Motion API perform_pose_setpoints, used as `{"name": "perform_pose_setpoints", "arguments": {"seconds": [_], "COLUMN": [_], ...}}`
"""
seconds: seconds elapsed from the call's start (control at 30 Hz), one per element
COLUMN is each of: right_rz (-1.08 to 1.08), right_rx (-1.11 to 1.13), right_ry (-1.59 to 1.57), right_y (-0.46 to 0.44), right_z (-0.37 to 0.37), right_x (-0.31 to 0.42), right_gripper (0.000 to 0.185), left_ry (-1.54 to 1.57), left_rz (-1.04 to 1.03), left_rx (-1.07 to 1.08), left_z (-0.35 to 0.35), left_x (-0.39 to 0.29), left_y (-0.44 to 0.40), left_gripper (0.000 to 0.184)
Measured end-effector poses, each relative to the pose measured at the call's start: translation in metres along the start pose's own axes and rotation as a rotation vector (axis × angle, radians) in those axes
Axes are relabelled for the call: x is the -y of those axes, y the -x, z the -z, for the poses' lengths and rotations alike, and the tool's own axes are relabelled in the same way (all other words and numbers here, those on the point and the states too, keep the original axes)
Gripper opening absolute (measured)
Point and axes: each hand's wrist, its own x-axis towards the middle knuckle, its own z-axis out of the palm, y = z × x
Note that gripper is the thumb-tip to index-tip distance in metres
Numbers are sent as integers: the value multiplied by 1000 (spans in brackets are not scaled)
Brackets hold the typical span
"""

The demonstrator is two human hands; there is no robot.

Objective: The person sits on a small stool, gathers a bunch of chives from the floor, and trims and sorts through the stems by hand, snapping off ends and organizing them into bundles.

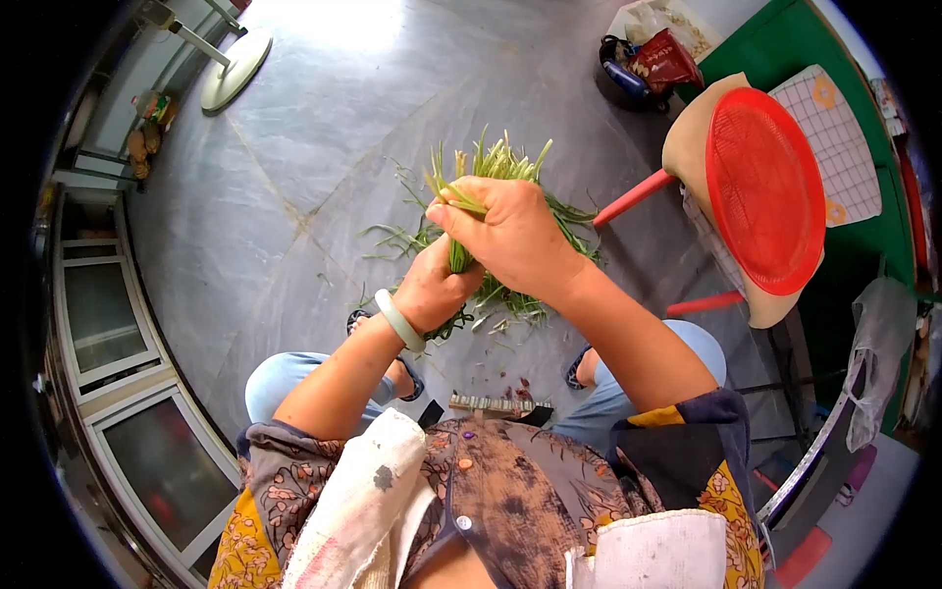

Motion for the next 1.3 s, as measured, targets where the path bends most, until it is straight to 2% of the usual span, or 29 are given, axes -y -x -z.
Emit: {"name": "perform_pose_setpoints", "arguments": {"seconds": [0.1,0.13,0.2,0.3,0.37,0.43,0.5,0.53,0.63,0.67,0.7,0.77,0.8,0.83,0.87,0.9,0.93,0.97,1.0,1.07,1.13,1.2,1.23,1.27,1.3], "right_rz": [131,164,223,-60,-23,-6,-42,-62,-70,-80,-50,16,19,5,0,-27,-1,101,131,185,219,158,127,150,158], "right_rx": [-49,-71,-142,-196,-283,-313,-203,-148,-41,-112,-75,-13,-17,-20,11,-36,-48,52,17,-30,-87,-108,-111,-214,-196], "right_ry": [-8,-45,-139,-251,-299,-458,-495,-513,-642,-703,-776,-920,-1008,-1032,-1112,-920,-959,-1054,-1047,-1042,-1013,-698,-538,-227,-154], "right_y": [-6,-9,-13,-9,-12,-14,-10,-8,-5,-3,-2,0,0,3,2,6,14,12,13,22,32,33,34,36,38], "right_z": [9,15,22,42,57,73,87,91,92,92,96,107,111,112,113,116,115,120,127,139,148,152,152,143,141], "right_x": [-2,-3,-1,24,22,22,16,13,12,17,17,12,3,7,-1,7,17,18,23,36,51,37,36,38,35], "right_gripper": [16,16,12,10,16,18,18,19,19,21,19,14,14,14,14,17,16,17,18,19,18,17,16,16,17], "left_ry": [315,457,501,459,452,617,732,775,1189,1240,1213,1278,1206,1285,1277,1222,1304,1274,1339,1191,1069,980,960,940,916], "left_rz": [204,222,236,246,304,274,252,182,118,88,74,35,133,179,122,91,11,-38,-34,-81,-35,46,68,87,106], "left_rx": [145,104,120,158,189,223,245,280,318,374,327,361,256,220,253,198,237,200,234,222,-7,-260,-262,-267,-278], "left_z": [14,16,23,30,32,38,43,45,42,43,43,47,53,54,56,56,58,66,71,87,104,107,107,109,114], "left_x": [-2,-3,-14,-16,-9,-3,-2,-2,-10,-4,-6,-5,-3,5,9,4,14,22,11,-4,-16,-15,-14,-12,-9], "left_y": [-5,-5,-7,-8,-6,-4,-2,-1,1,0,2,-1,1,2,-3,-2,-4,-8,-9,-9,-5,-9,-11,-11,-10], "left_gripper": [26,28,28,34,37,42,45,53,57,79,87,91,100,98,89,74,59,46,37,29,22,12,12,15,18]}}
